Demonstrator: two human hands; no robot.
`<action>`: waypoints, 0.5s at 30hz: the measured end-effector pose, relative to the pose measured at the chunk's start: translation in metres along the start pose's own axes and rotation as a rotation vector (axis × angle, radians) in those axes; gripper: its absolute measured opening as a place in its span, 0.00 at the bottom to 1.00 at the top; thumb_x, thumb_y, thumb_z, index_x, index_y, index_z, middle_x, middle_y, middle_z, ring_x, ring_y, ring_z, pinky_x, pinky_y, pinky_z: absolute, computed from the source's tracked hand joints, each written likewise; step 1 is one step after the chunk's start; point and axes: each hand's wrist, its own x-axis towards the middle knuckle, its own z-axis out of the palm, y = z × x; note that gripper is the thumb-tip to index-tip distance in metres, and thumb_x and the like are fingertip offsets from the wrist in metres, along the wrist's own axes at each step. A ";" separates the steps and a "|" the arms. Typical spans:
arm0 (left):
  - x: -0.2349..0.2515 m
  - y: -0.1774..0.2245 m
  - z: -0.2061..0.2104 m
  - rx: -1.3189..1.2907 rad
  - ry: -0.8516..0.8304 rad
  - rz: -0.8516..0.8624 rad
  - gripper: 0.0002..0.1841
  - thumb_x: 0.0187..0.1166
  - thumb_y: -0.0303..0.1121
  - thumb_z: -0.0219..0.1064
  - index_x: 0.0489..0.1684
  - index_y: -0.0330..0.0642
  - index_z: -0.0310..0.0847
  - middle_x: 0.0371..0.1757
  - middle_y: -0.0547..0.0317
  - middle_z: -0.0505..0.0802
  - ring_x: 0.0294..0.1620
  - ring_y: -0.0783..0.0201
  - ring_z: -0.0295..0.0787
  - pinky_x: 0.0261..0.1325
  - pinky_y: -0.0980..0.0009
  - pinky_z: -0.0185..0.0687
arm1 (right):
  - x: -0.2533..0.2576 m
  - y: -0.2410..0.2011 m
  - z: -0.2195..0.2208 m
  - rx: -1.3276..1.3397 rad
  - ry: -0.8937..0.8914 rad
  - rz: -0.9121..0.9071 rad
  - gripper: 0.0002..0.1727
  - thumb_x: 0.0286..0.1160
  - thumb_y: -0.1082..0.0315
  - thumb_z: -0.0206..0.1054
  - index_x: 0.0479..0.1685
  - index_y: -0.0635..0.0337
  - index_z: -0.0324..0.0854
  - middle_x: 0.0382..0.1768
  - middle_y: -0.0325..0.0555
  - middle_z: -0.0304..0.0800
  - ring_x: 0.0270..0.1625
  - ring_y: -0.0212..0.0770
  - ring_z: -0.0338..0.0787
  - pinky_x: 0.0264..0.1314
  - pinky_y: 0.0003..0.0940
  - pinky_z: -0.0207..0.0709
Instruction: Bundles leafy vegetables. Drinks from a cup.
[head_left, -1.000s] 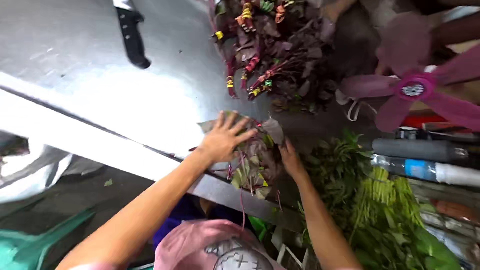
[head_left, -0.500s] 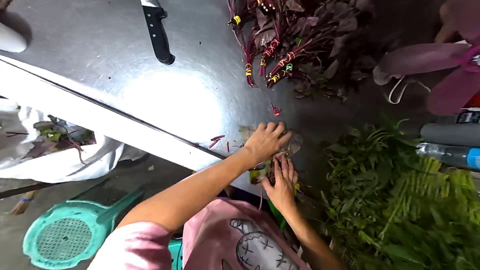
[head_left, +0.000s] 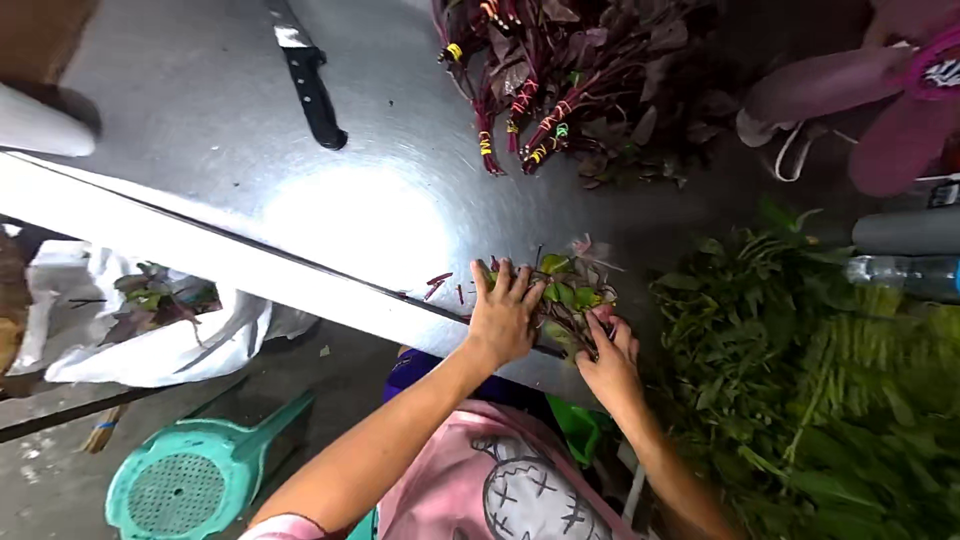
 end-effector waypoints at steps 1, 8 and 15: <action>-0.005 -0.001 -0.001 -0.026 -0.002 -0.025 0.39 0.80 0.54 0.56 0.96 0.64 0.50 0.96 0.53 0.56 0.96 0.36 0.34 0.79 0.14 0.19 | 0.003 -0.009 0.004 0.016 0.027 -0.015 0.40 0.66 0.67 0.73 0.86 0.40 0.72 0.85 0.68 0.61 0.79 0.74 0.69 0.72 0.64 0.75; -0.028 0.011 0.004 -0.129 -0.002 -0.315 0.45 0.77 0.63 0.60 0.97 0.62 0.49 0.97 0.45 0.50 0.92 0.24 0.40 0.72 0.16 0.50 | 0.016 -0.043 0.014 0.022 0.056 -0.155 0.43 0.61 0.77 0.73 0.87 0.52 0.69 0.80 0.71 0.66 0.73 0.72 0.79 0.67 0.59 0.82; -0.022 0.022 0.021 -0.241 0.214 -0.282 0.36 0.76 0.26 0.66 0.90 0.44 0.63 0.86 0.35 0.70 0.79 0.28 0.70 0.64 0.33 0.75 | 0.020 -0.076 0.017 0.137 -0.011 -0.346 0.22 0.67 0.76 0.71 0.64 0.68 0.86 0.75 0.67 0.77 0.77 0.64 0.77 0.81 0.58 0.70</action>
